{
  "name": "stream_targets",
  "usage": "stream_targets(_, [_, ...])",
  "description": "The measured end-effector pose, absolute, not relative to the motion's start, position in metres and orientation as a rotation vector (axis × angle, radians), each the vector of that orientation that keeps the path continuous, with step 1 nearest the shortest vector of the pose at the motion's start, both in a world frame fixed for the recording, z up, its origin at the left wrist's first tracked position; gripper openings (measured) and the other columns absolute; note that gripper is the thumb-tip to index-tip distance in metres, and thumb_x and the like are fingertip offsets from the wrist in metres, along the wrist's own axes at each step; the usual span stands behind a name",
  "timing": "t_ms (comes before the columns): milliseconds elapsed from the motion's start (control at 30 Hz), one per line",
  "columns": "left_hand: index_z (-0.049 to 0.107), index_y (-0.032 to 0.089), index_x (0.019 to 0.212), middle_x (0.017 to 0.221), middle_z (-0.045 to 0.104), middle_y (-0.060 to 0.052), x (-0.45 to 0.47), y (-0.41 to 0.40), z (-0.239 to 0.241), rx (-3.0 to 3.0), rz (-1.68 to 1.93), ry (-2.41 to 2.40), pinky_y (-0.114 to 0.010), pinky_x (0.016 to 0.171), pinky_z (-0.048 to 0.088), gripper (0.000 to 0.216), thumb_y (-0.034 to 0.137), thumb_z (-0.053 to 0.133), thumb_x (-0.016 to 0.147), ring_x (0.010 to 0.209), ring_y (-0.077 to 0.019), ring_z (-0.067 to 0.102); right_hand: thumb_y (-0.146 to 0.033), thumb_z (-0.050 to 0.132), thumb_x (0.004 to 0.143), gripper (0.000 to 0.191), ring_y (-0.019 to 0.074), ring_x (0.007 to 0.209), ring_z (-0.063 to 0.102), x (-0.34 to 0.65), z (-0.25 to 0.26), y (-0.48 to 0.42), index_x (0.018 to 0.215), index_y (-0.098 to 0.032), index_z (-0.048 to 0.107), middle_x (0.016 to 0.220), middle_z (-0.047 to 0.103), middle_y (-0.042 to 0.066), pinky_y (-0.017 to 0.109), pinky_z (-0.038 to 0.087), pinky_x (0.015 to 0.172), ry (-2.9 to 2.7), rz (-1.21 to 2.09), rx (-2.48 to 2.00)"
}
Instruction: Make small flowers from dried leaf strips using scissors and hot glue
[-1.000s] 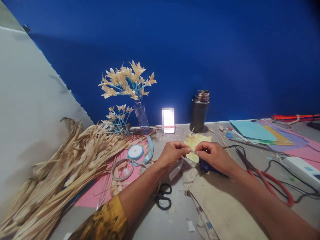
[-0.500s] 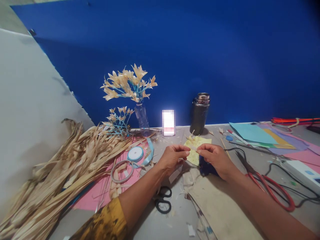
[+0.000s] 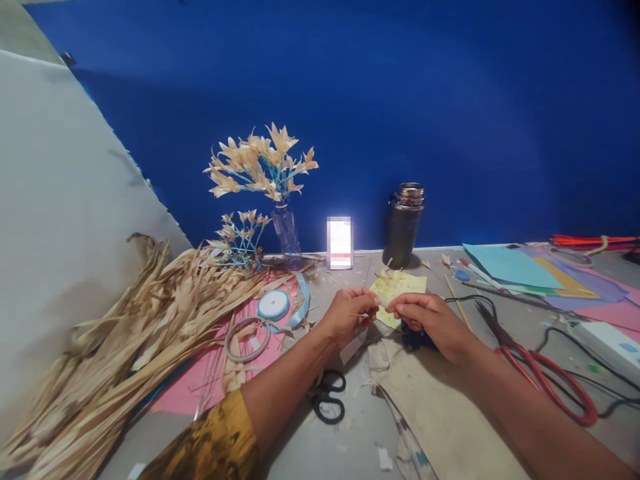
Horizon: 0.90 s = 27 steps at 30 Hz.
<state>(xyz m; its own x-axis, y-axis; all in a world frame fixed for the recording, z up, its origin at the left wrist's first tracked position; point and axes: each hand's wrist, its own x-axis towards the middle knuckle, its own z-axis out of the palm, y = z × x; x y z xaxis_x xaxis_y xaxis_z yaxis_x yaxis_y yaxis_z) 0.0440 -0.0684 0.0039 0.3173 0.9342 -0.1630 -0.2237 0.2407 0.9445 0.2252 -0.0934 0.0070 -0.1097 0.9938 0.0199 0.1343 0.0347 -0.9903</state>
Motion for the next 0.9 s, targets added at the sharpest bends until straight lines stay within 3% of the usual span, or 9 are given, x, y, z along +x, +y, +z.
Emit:
stream_targets(133, [0.065,0.014,0.057,0.049,0.054,0.003,0.044,-0.069,0.007,1.078,0.879,0.920,-0.023,0.050,0.028,0.012,0.023,0.073,0.056,0.046,-0.0070,0.044,-0.058,0.069,0.079,0.041,0.0178,0.064,0.056,0.232,0.009,-0.090,0.076,-0.019,0.081,0.075,0.071,0.007,0.030,0.041,0.058,-1.486,1.098,-1.290])
stream_targets(267, [0.066,0.014,0.056,0.047,0.055,0.003,0.043,-0.068,0.010,1.147,0.828,0.957,-0.023,0.049,0.027,0.008,0.021,0.070,0.058,0.045,-0.0074,0.043,-0.058,0.065,0.086,0.041,0.0246,0.082,0.065,0.237,0.009,-0.088,0.079,-0.021,0.080,0.086,0.077,0.008,0.034,0.047,0.073,-1.642,0.886,-1.340])
stream_targets(333, [0.067,0.014,0.056,0.046,0.055,0.003,0.043,-0.068,0.010,1.185,0.816,0.981,-0.023,0.050,0.028,0.005,0.018,0.069,0.059,0.046,-0.0078,0.044,-0.058,0.061,0.088,0.043,0.0236,0.080,0.064,0.237,0.008,-0.088,0.075,-0.020,0.077,0.083,0.075,0.007,0.033,0.047,0.072,-1.688,0.883,-1.345])
stream_targets(533, [0.070,0.014,0.060,0.049,0.058,0.003,0.041,-0.067,0.013,1.349,0.758,1.047,-0.022,0.051,0.034,0.006,0.014,0.072,0.066,0.048,-0.0082,0.048,-0.057,0.075,0.074,0.039,0.0158,0.058,0.051,0.232,0.008,-0.092,0.065,-0.019,0.071,0.060,0.060,0.000,0.029,0.038,0.055,-1.650,1.033,-1.373])
stream_targets(700, [0.074,0.015,0.080,0.067,0.067,-0.001,0.017,-0.061,0.034,1.367,1.029,1.112,-0.022,0.051,0.038,0.009,0.016,0.066,0.081,0.051,-0.0082,0.055,-0.048,0.085,0.066,0.031,0.0120,0.054,0.045,0.237,0.010,-0.090,0.068,-0.020,0.072,0.062,0.058,-0.001,0.026,0.033,0.049,-1.213,1.002,-1.408])
stream_targets(900, [0.052,0.020,0.060,0.047,0.042,0.006,-0.047,-0.090,0.051,1.210,1.148,1.070,-0.020,0.041,0.027,0.022,0.022,0.059,0.080,0.039,-0.0064,0.038,-0.045,0.092,0.061,0.037,0.0080,0.048,0.037,0.247,0.000,-0.081,0.073,-0.019,0.069,0.059,0.049,-0.005,0.026,0.024,0.043,-0.969,1.156,-1.330])
